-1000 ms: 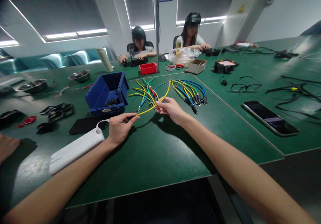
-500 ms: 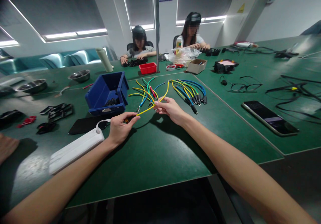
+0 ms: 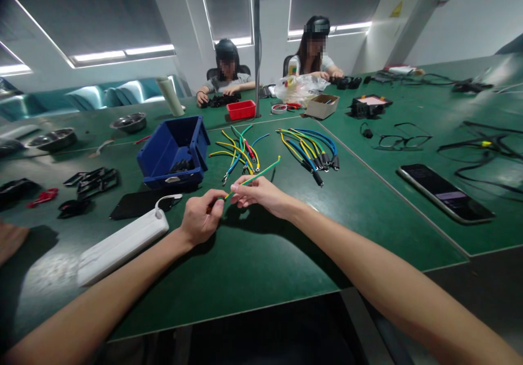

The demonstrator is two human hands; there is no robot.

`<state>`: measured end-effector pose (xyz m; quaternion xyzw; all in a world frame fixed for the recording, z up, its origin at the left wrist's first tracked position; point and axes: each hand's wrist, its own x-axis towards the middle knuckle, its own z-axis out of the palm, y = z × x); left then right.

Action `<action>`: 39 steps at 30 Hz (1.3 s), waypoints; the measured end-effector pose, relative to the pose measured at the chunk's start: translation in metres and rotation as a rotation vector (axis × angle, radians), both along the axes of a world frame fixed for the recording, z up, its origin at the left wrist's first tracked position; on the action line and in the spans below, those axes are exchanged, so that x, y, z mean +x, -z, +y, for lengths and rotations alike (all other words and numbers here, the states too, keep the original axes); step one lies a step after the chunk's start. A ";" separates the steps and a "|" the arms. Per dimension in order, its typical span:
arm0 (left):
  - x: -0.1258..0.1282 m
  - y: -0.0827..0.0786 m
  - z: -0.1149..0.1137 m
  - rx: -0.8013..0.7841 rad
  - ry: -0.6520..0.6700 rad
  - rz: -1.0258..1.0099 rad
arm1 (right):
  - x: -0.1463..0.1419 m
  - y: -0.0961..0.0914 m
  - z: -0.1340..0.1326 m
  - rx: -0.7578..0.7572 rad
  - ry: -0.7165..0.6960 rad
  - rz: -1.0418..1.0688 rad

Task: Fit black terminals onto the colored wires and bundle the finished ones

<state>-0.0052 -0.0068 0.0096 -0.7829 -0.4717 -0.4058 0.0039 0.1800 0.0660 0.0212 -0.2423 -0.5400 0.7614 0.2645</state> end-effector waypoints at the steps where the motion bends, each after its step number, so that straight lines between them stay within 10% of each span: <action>1: 0.000 0.000 0.000 -0.013 0.011 0.004 | -0.001 0.000 -0.001 -0.003 -0.009 -0.001; 39: -0.002 -0.005 0.014 -0.458 0.072 -0.239 | 0.009 -0.005 0.013 0.406 0.230 -0.129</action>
